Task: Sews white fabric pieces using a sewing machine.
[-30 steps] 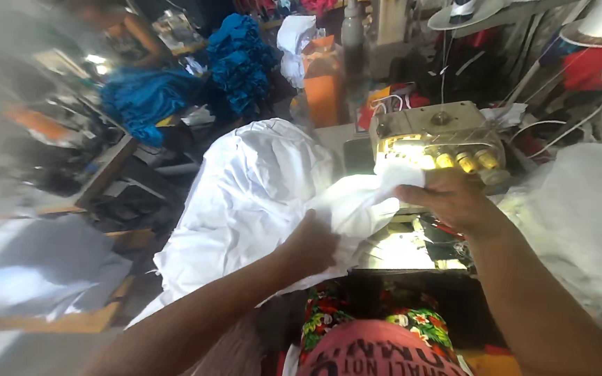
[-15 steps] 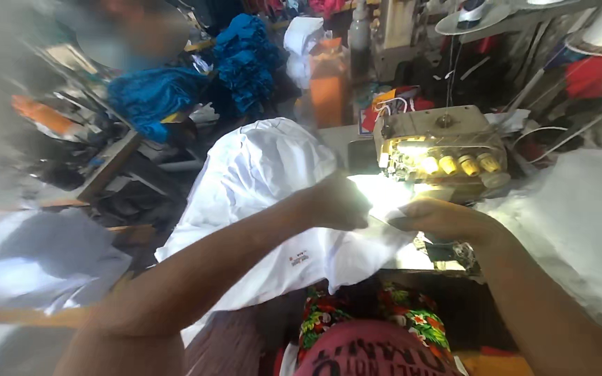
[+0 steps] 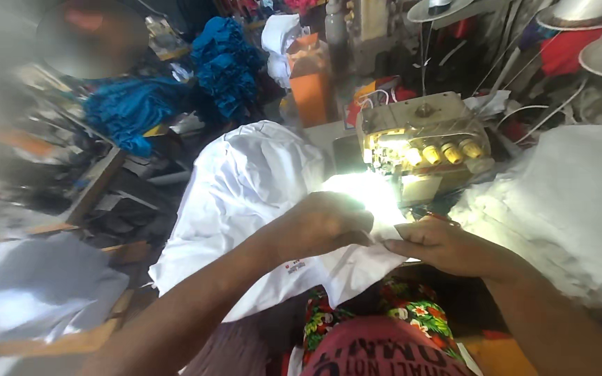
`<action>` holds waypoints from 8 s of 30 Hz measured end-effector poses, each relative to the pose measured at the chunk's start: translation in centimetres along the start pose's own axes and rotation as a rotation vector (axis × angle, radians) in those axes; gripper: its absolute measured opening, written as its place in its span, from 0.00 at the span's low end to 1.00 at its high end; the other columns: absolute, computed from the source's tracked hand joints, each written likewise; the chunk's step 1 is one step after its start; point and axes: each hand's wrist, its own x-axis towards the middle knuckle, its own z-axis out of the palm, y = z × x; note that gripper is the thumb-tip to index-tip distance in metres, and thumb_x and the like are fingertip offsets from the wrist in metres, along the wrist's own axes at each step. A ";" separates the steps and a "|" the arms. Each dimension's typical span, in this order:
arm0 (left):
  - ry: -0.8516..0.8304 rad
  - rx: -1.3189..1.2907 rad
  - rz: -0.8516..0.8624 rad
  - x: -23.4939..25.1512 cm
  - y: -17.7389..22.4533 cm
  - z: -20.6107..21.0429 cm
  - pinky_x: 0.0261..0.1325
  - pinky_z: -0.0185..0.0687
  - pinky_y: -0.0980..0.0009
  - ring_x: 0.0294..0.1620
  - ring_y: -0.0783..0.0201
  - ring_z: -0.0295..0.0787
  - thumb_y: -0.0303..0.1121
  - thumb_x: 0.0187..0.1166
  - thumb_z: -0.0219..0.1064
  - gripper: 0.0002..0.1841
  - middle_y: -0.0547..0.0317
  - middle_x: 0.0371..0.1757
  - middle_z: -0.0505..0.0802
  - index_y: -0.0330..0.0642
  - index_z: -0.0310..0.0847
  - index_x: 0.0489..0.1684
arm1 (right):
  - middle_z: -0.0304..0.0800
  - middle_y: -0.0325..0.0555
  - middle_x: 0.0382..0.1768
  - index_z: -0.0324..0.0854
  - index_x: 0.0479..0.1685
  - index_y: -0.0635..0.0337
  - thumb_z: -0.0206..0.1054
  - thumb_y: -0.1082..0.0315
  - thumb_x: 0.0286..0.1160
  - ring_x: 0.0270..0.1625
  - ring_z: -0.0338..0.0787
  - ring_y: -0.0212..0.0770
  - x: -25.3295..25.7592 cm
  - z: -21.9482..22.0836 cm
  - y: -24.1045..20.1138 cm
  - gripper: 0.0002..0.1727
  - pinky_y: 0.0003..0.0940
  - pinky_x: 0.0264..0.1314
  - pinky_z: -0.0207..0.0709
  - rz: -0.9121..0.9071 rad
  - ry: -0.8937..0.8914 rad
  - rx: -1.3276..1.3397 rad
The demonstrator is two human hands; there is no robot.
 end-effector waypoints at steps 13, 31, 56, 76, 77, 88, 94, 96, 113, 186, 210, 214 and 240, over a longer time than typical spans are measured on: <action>0.291 0.003 0.112 -1.1 1.2 2.6 0.49 0.84 0.74 0.42 0.63 0.89 0.29 0.82 0.65 0.09 0.53 0.34 0.91 0.38 0.87 0.31 | 0.79 0.30 0.24 0.87 0.41 0.58 0.51 0.55 0.88 0.30 0.75 0.17 -0.3 0.5 -0.8 0.21 0.19 0.34 0.66 -0.035 -0.004 -0.139; 0.185 -0.192 0.038 -0.2 0.7 1.6 0.49 0.81 0.80 0.44 0.70 0.89 0.31 0.79 0.69 0.09 0.56 0.36 0.92 0.38 0.90 0.30 | 0.71 0.38 0.15 0.82 0.33 0.60 0.54 0.55 0.87 0.20 0.72 0.33 -0.3 1.3 -1.5 0.20 0.30 0.24 0.62 -0.131 0.032 -0.404; 0.367 -0.873 -0.358 0.2 -3.4 -0.6 0.71 0.80 0.74 0.52 0.81 0.90 0.42 0.78 0.70 0.06 0.79 0.39 0.95 0.57 0.91 0.32 | 0.92 0.41 0.56 0.88 0.55 0.56 0.68 0.60 0.80 0.55 0.91 0.32 -0.2 1.8 5.6 0.13 0.33 0.57 0.86 -0.024 0.673 -0.213; 0.565 -1.274 -0.391 0.0 -6.6 -2.0 0.36 0.84 0.84 0.31 0.84 0.86 0.43 0.79 0.70 0.07 0.79 0.29 0.90 0.63 0.90 0.30 | 0.88 0.68 0.63 0.87 0.60 0.70 0.68 0.60 0.80 0.71 0.84 0.67 12.4 10.2 10.2 0.21 0.66 0.78 0.68 0.040 0.021 -0.132; 0.581 -1.286 -0.384 -0.3 -6.7 -1.9 0.36 0.84 0.85 0.31 0.84 0.86 0.44 0.79 0.70 0.07 0.79 0.28 0.90 0.63 0.90 0.31 | 0.92 0.64 0.57 0.90 0.57 0.67 0.68 0.61 0.80 0.64 0.89 0.64 11.0 9.2 10.6 0.18 0.66 0.71 0.74 0.031 0.079 -0.142; 0.547 -1.329 -0.337 1.8 -5.6 -2.0 0.36 0.84 0.84 0.30 0.82 0.86 0.37 0.84 0.64 0.11 0.76 0.28 0.89 0.59 0.89 0.30 | 0.89 0.47 0.48 0.87 0.49 0.64 0.75 0.66 0.72 0.33 0.85 0.27 7.0 -1.1 11.5 0.13 0.23 0.38 0.82 -0.215 0.637 -0.090; 0.542 -1.307 -0.374 2.2 -5.7 -2.3 0.36 0.84 0.84 0.30 0.83 0.85 0.35 0.84 0.62 0.12 0.76 0.27 0.89 0.60 0.88 0.28 | 0.85 0.39 0.27 0.87 0.45 0.60 0.74 0.69 0.73 0.21 0.76 0.24 6.0 -2.3 11.0 0.06 0.19 0.24 0.72 -0.065 0.510 0.025; 0.554 -1.305 -0.386 2.4 -5.8 -2.5 0.36 0.84 0.84 0.30 0.82 0.86 0.35 0.85 0.61 0.13 0.76 0.27 0.90 0.59 0.88 0.28 | 0.85 0.36 0.27 0.85 0.41 0.60 0.72 0.70 0.75 0.24 0.78 0.22 6.0 -2.6 11.2 0.03 0.17 0.28 0.74 -0.082 0.509 0.028; 0.388 -1.163 -0.473 5.2 -4.1 -3.9 0.32 0.83 0.85 0.26 0.83 0.84 0.24 0.83 0.58 0.15 0.75 0.25 0.89 0.51 0.84 0.25 | 0.88 0.37 0.40 0.90 0.37 0.64 0.67 0.75 0.76 0.35 0.82 0.20 4.6 -0.5 13.5 0.06 0.15 0.40 0.78 -0.077 0.488 0.191; 0.420 -0.238 -1.054 -1.3 -6.6 10.7 0.53 0.85 0.41 0.48 0.42 0.92 0.32 0.82 0.68 0.15 0.39 0.50 0.92 0.33 0.81 0.60 | 0.97 0.56 0.45 0.94 0.40 0.68 0.68 0.73 0.71 0.49 0.96 0.45 4.9 2.1 15.4 0.10 0.39 0.57 0.87 -0.198 0.813 -0.384; -0.314 0.002 -0.734 5.8 -11.7 5.9 0.59 0.77 0.37 0.58 0.37 0.89 0.31 0.86 0.62 0.12 0.39 0.53 0.93 0.40 0.87 0.61 | 0.96 0.57 0.49 0.93 0.45 0.69 0.67 0.73 0.72 0.53 0.96 0.44 4.9 2.4 15.7 0.12 0.37 0.61 0.86 -0.181 0.822 -0.348; -0.266 -0.054 -0.748 6.4 -11.8 6.3 0.60 0.78 0.38 0.60 0.39 0.90 0.36 0.89 0.59 0.14 0.40 0.53 0.94 0.41 0.89 0.59 | 0.97 0.57 0.48 0.94 0.42 0.70 0.67 0.73 0.71 0.52 0.96 0.44 5.1 2.5 16.1 0.11 0.36 0.60 0.87 -0.201 0.842 -0.349; 0.163 -0.596 -0.561 -2.4 -7.7 2.6 0.39 0.76 0.83 0.33 0.83 0.81 0.34 0.78 0.72 0.07 0.70 0.30 0.90 0.41 0.92 0.35 | 0.96 0.56 0.48 0.93 0.43 0.70 0.66 0.74 0.71 0.52 0.95 0.38 4.6 2.1 15.6 0.11 0.32 0.61 0.85 -0.168 0.790 -0.260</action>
